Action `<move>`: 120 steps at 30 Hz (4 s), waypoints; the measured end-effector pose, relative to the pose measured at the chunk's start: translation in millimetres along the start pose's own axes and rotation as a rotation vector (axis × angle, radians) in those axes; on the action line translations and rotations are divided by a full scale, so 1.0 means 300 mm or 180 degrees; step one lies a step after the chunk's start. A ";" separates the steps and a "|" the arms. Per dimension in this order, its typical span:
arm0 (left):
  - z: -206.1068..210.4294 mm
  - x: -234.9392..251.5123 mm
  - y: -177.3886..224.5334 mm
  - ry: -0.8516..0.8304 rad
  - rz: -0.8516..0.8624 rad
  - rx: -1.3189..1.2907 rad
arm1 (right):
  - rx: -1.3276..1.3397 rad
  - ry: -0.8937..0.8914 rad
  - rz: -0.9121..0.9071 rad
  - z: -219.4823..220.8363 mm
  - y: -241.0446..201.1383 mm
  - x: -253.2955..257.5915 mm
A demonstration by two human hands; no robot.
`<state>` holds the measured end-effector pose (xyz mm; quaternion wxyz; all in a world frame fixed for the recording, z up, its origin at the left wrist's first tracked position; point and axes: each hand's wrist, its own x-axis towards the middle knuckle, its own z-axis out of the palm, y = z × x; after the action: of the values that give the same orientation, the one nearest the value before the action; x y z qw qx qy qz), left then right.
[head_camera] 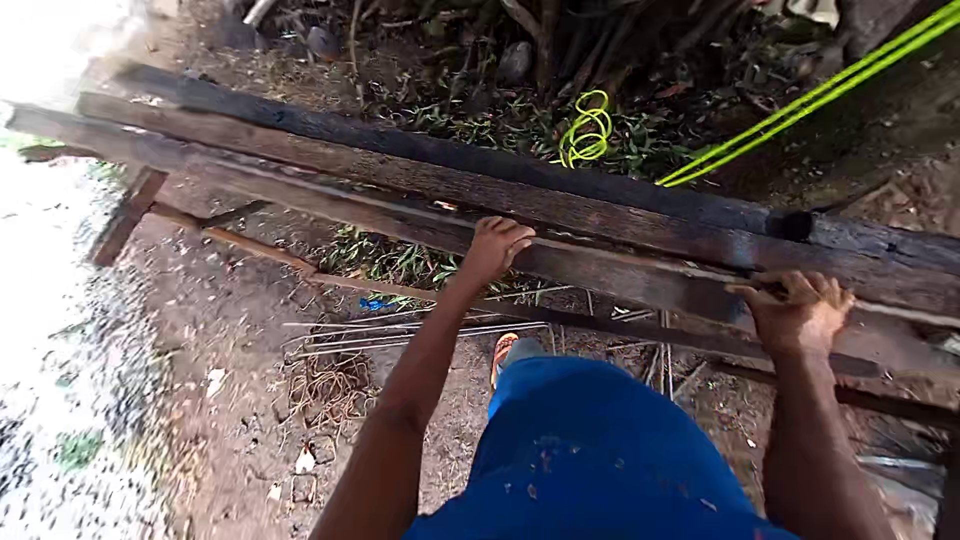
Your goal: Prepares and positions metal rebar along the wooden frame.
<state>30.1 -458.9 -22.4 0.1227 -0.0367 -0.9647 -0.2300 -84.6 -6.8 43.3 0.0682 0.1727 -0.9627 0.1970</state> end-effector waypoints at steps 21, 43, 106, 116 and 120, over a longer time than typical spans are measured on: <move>0.020 0.045 -0.135 -0.0124 0.0182 -0.0323 | 0.0344 0.0242 -0.0069 0.143 0.096 0.031; 0.312 0.066 0.242 0.1262 -0.0426 0.0703 | 0.0804 0.0005 0.1381 -0.135 0.709 -0.067; 0.324 0.069 0.233 0.1147 -0.0710 0.0893 | 0.3683 0.1492 0.1909 -0.080 0.668 -0.532; 0.315 0.074 0.237 0.1200 -0.0452 0.0941 | 0.2349 0.0594 0.5338 0.230 0.550 -1.280; 0.311 0.075 0.245 0.1214 -0.0379 0.0974 | 0.1749 -0.0456 0.6134 0.334 0.373 -1.519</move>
<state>-2.9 -350.8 -65.5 0.2929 0.0832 -0.9482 -0.0908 293.3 188.7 -178.7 -0.2207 -0.6590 -0.6149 0.3727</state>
